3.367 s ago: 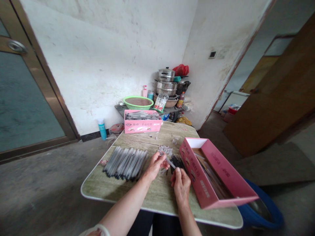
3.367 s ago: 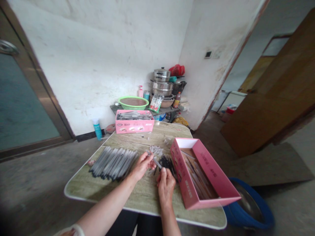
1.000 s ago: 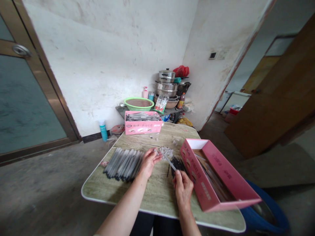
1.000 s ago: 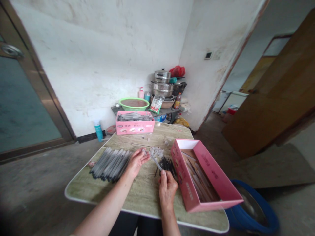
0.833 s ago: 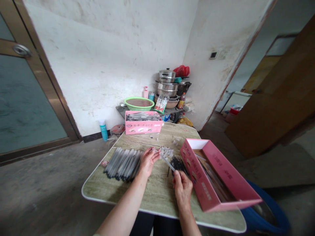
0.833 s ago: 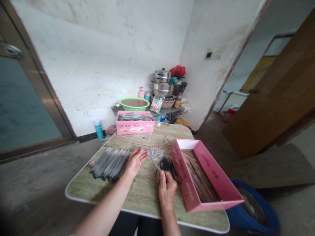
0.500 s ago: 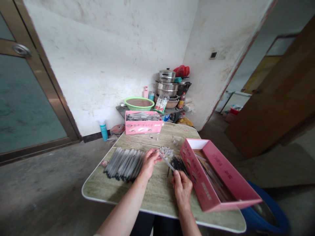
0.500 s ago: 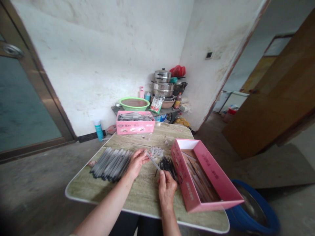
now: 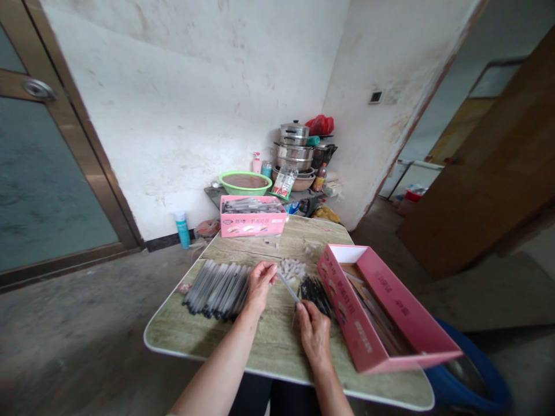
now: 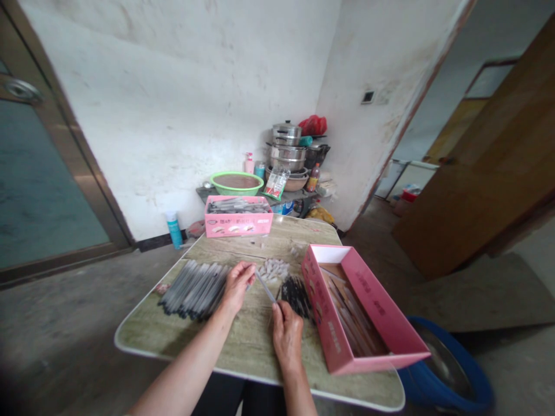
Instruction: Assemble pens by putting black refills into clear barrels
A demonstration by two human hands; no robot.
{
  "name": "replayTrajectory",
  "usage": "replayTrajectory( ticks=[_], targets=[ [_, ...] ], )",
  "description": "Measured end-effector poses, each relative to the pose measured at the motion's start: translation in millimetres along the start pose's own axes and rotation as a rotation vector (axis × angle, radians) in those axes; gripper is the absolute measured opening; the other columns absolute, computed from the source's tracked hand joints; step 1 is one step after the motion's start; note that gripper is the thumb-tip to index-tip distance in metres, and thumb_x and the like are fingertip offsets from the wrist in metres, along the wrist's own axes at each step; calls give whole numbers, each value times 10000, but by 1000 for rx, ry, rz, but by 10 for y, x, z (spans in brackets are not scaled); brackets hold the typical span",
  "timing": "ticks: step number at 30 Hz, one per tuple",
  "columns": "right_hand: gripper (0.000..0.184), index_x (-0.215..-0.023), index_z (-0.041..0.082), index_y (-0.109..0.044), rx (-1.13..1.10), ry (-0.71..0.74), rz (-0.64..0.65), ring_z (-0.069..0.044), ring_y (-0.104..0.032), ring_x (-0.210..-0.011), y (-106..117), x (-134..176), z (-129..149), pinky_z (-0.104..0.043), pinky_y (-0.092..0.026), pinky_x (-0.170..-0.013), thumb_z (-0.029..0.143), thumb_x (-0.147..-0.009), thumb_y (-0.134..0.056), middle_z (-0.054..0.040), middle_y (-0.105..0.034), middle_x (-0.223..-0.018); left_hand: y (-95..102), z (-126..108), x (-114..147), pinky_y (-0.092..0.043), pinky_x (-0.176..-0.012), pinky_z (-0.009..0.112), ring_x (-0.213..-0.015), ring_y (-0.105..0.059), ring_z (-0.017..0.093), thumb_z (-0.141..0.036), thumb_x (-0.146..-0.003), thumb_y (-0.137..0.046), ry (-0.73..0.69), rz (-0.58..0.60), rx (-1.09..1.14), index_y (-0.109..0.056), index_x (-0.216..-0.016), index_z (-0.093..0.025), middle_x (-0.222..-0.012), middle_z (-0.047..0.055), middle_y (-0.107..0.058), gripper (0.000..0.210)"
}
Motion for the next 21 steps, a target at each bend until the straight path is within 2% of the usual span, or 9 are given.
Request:
replayTrajectory(
  ticks=[5, 8, 11, 13, 17, 19, 21],
  targets=[
    [447, -639, 179, -536, 47, 10, -44, -109, -402, -482, 11, -10, -73, -220, -296, -495, 456, -957, -389, 44, -418, -515, -58, -2, 31, -354, -512, 185, -518, -475, 67, -381, -693, -765, -8, 36, 23, -656, -832, -141, -610, -33, -561, 297],
    [446, -633, 184, -517, 22, 9, -60, -108, -391, -479, 15, -21, -76, -220, -287, -489, 464, -955, -389, 48, -406, -512, -107, -10, 60, -373, -526, 196, -534, -492, 82, -385, -704, -755, -17, 51, 23, -657, -836, -144, -614, -25, -570, 292],
    [439, -663, 177, -545, 39, 26, -75, -113, -405, -483, -1, -24, -25, -217, -293, -497, 456, -960, -380, 42, -432, -516, -122, -60, 82, -394, -540, 208, -554, -513, 98, -394, -723, -735, -68, 50, -31, -670, -926, -159, -661, -11, -601, 317],
    [436, -670, 174, -560, 106, 42, -88, -117, -430, -478, -12, -10, 31, -220, -293, -506, 438, -963, -375, 29, -467, -518, -67, -126, 84, -416, -557, 215, -582, -537, 110, -411, -746, -711, -148, -45, -99, -661, -1036, -183, -748, 9, -635, 372],
    [412, -610, 188, -544, 367, 74, -46, -127, -496, -446, -37, 81, 158, -240, -248, -496, 400, -941, -419, -3, -534, -500, 149, -243, 73, -460, -605, 228, -622, -574, 120, -456, -833, -597, -295, -352, -176, -629, -1102, -219, -877, 38, -659, 360],
    [368, -613, 191, -555, 498, 104, 14, -134, -543, -455, -80, 143, 223, -247, -230, -498, 358, -923, -446, -20, -586, -519, 221, -255, 63, -465, -602, 232, -618, -577, 124, -471, -857, -553, -326, -412, -148, -635, -1074, -221, -863, 41, -661, 341],
    [316, -637, 192, -574, 596, 130, 59, -136, -573, -460, -152, 192, 288, -251, -212, -496, 310, -907, -461, -33, -630, -547, 249, -247, 51, -461, -586, 233, -610, -576, 128, -476, -870, -527, -340, -421, -116, -639, -1055, -219, -839, 39, -657, 337]
  ],
)
Point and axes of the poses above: each hand's wrist, its own x-axis away from the middle knuckle, its own y-axis out of the back of the hand, z = x × y, the point moved 3 cm from there along -x, towards the middle knuckle
